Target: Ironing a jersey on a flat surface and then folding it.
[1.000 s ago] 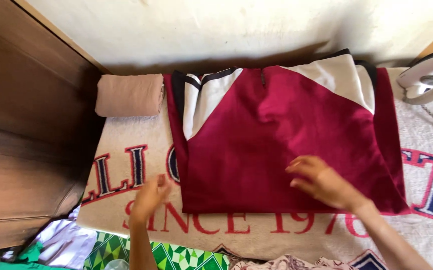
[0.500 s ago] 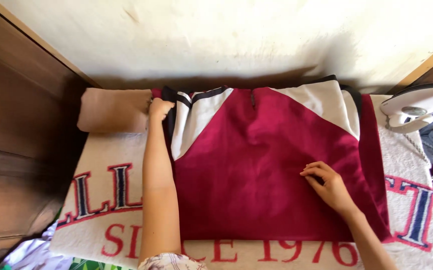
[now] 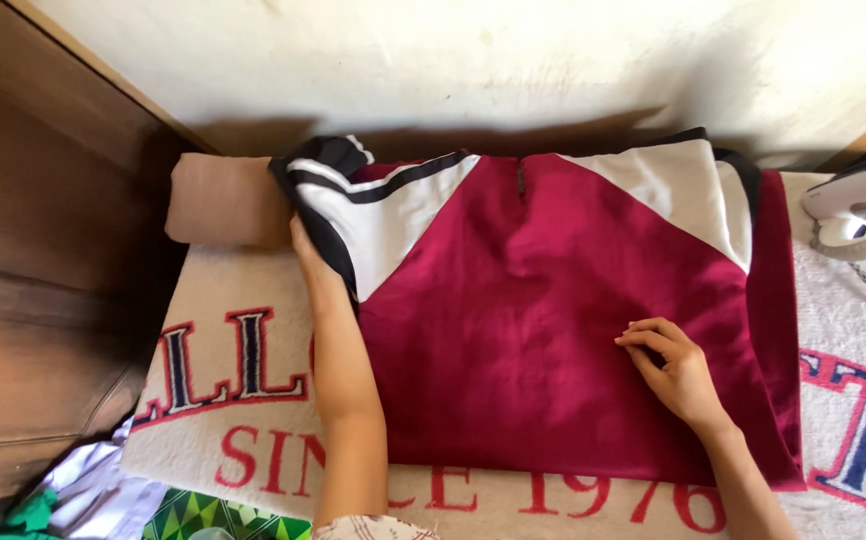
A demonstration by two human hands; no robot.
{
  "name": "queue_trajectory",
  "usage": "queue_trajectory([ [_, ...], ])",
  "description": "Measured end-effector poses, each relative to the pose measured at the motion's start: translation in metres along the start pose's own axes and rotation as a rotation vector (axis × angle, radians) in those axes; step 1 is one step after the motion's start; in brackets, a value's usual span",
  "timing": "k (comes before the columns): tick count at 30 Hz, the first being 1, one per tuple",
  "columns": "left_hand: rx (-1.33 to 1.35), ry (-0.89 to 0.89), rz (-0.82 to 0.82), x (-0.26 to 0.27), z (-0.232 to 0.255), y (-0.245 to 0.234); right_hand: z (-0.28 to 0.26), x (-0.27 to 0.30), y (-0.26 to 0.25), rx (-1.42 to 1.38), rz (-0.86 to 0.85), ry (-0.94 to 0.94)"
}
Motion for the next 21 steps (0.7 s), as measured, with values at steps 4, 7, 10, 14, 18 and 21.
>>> queue_trajectory([
  [4,0.057,-0.295,0.072,-0.002,-0.017,-0.005,-0.001,0.002,0.003,-0.014,0.002,-0.001],
  [7,0.097,-0.484,0.110,-0.004,-0.026,-0.006,0.001,0.000,0.002,-0.012,0.010,-0.013],
  [10,0.134,-0.641,0.150,0.007,-0.029,-0.008,-0.001,0.004,0.003,-0.002,0.009,-0.025],
  [14,0.132,-0.601,0.319,0.010,0.000,-0.013,-0.001,0.003,0.002,0.005,0.014,-0.029],
  [18,0.328,-0.160,0.134,-0.003,0.056,-0.029,-0.002,0.004,0.005,-0.022,0.005,-0.044],
  [21,0.344,-0.018,0.189,0.004,0.079,-0.011,0.002,0.003,0.002,-0.037,0.011,-0.009],
])
Point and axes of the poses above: each hand's wrist, its own x-axis away from the middle knuckle, its own y-axis out of the palm, z = x × y, the point moved 4 cm from there along -x, towards the middle knuckle, and after that the axes turned 11 degrees about -z, right-handed, at the moved point
